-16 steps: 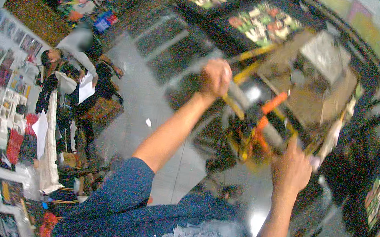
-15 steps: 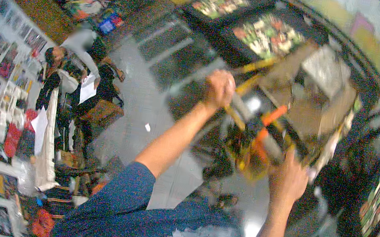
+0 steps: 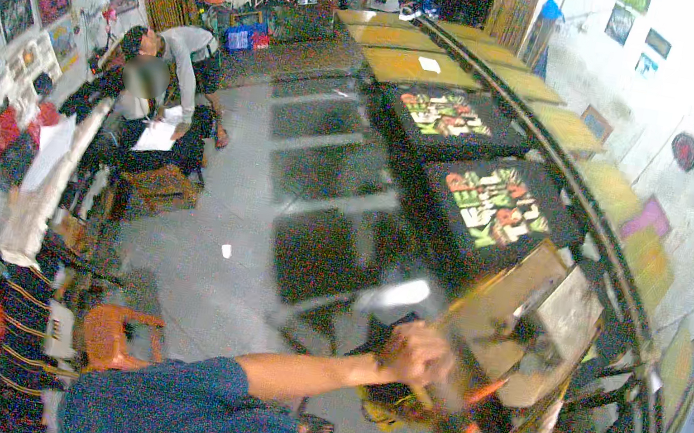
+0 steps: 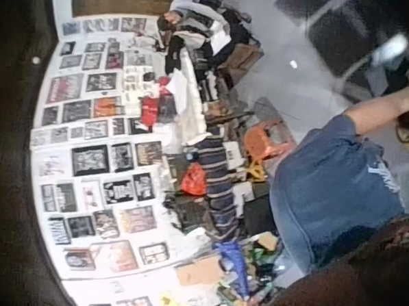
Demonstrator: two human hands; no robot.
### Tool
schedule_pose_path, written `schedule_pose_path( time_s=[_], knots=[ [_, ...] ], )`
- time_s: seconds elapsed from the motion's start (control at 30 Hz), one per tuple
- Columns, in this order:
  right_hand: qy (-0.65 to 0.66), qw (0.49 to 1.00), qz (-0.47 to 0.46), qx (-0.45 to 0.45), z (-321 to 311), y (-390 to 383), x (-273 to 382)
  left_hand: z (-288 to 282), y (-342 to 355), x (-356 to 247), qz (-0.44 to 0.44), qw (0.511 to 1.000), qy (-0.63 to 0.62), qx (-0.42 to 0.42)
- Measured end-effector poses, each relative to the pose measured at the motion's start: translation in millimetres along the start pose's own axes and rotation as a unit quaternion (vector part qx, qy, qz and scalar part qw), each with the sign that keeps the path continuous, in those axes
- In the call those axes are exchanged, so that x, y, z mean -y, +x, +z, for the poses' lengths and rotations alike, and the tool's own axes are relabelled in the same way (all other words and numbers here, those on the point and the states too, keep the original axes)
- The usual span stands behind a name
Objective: The person operates a manual screen printing press to apply ink and cure designs on a series of black shirts. The person moves a sliding heating unit over each printed shirt on the press line and uses a squeegee with white ink to apply a design through a screen.
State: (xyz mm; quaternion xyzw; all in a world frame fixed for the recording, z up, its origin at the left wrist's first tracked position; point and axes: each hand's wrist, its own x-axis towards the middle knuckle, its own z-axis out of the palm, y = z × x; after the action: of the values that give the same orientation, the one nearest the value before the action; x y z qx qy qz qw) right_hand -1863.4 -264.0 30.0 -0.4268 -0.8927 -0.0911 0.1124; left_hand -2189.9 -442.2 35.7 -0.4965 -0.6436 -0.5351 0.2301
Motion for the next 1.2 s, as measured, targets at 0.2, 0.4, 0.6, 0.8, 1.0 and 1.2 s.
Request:
schedule_pose_path(
  time_s=[0.2,0.4,0.6,0.8,1.0,1.2],
  knots=[
    [-0.054,0.991,0.072,0.100,-68,-42,52,8,-1,-1,0.032,0.998,-0.062,0.000],
    [-0.091,0.987,0.121,0.059,-61,-57,76,25,17,28,0.143,0.982,-0.095,-0.074],
    [0.003,0.983,0.181,-0.029,-33,-43,104,69,50,86,0.138,0.983,-0.101,0.064],
    [0.026,0.978,0.209,-0.001,-43,19,174,87,92,161,0.197,0.970,-0.132,0.044],
    [0.025,0.974,0.223,-0.018,-44,44,209,96,125,180,0.175,0.966,-0.150,0.114],
    [0.040,0.972,0.231,0.025,-50,51,214,86,130,178,0.147,0.971,-0.156,0.111]
  ],
)
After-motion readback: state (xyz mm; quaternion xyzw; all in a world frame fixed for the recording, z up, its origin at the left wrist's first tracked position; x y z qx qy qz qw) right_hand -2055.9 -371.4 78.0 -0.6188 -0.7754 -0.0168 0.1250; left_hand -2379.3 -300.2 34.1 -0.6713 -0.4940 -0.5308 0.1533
